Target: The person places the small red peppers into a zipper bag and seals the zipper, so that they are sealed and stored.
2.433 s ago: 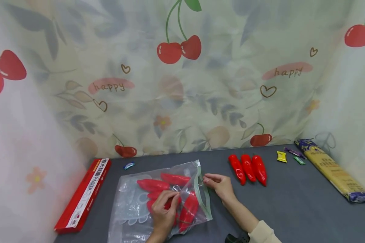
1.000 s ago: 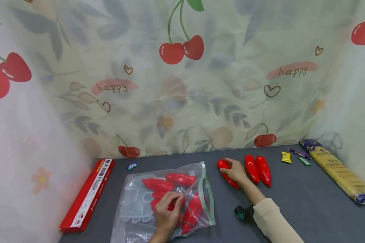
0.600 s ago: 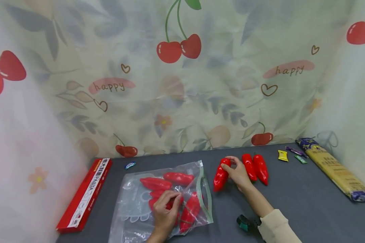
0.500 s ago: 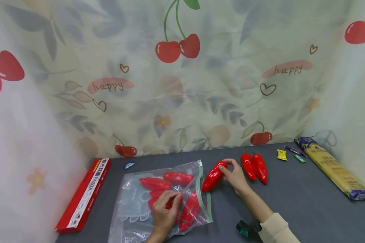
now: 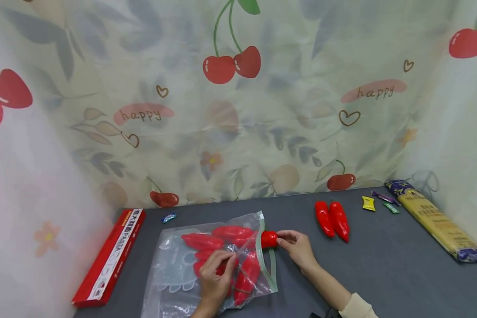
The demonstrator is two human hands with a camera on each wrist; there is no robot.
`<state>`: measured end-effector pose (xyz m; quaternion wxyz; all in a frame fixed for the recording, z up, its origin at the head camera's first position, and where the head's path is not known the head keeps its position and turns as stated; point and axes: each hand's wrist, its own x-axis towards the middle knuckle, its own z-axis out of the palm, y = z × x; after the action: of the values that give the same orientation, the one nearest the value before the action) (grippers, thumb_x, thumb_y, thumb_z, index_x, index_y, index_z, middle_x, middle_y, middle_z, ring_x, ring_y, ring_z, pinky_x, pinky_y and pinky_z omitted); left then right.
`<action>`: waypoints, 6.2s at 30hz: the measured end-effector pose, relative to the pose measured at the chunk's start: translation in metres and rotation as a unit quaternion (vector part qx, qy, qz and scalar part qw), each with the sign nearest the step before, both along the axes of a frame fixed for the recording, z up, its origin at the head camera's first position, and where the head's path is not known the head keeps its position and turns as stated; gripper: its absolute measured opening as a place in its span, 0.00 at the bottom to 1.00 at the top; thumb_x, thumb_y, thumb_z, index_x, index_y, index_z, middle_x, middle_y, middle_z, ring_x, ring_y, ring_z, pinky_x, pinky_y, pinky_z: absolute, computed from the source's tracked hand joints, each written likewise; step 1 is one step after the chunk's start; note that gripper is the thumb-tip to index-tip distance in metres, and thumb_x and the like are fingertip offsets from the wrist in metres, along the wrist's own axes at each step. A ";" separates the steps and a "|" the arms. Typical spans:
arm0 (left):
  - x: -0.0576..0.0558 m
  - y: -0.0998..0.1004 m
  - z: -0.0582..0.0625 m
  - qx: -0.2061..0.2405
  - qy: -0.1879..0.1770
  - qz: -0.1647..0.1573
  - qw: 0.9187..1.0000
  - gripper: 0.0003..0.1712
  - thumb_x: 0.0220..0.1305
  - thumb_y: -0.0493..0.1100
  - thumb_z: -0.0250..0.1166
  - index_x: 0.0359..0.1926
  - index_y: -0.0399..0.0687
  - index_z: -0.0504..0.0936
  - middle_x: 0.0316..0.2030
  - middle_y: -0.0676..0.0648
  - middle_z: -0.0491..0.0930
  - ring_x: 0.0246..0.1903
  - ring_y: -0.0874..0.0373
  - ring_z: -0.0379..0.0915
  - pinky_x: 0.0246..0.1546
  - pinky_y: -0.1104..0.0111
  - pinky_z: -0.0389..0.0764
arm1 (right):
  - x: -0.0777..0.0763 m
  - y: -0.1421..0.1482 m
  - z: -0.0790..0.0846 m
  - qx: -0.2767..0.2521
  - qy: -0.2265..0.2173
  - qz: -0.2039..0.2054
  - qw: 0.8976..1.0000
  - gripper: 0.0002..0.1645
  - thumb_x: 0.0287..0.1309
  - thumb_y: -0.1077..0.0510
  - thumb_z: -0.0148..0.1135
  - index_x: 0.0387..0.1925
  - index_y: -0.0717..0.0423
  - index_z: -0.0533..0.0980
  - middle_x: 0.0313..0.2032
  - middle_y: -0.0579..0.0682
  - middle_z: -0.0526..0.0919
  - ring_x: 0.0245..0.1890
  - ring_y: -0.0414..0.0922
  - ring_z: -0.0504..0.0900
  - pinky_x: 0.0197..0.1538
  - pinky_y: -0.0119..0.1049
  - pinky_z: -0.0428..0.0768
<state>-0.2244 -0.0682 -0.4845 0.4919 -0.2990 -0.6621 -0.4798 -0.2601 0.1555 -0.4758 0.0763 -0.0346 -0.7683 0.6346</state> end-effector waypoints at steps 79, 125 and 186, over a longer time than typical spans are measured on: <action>0.001 0.001 -0.002 -0.004 -0.018 -0.009 1.000 0.12 0.43 0.25 0.69 0.32 0.38 0.82 0.27 0.45 0.81 0.29 0.60 0.78 0.37 0.79 0.77 | -0.052 0.087 0.027 0.136 -0.054 -0.039 0.988 0.36 0.58 0.49 0.57 0.59 0.72 0.64 0.52 0.69 0.75 0.42 0.51 0.80 0.46 0.40 0.80; 0.002 0.002 0.007 0.000 0.006 -0.005 1.000 0.11 0.41 0.25 0.69 0.30 0.37 0.82 0.26 0.45 0.81 0.28 0.59 0.78 0.36 0.78 0.77 | 0.003 -0.007 0.007 -0.234 0.037 0.013 0.971 0.19 0.58 0.68 0.55 0.49 0.79 0.70 0.35 0.57 0.85 0.32 0.39 0.85 0.38 0.30 0.82; 0.002 0.000 0.007 0.020 -0.018 0.002 1.000 0.09 0.43 0.25 0.68 0.30 0.35 0.82 0.26 0.45 0.81 0.28 0.61 0.78 0.34 0.79 0.76 | -0.067 0.158 0.027 0.104 -0.116 -0.066 0.986 0.38 0.63 0.52 0.50 0.67 0.67 0.49 0.67 0.69 0.50 0.67 0.63 0.50 0.67 0.54 0.54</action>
<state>-0.2225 -0.0682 -0.4773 0.4869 -0.2795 -0.6614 -0.4974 -0.3273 0.3133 -0.4491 0.0316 -0.1506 -0.8297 0.5366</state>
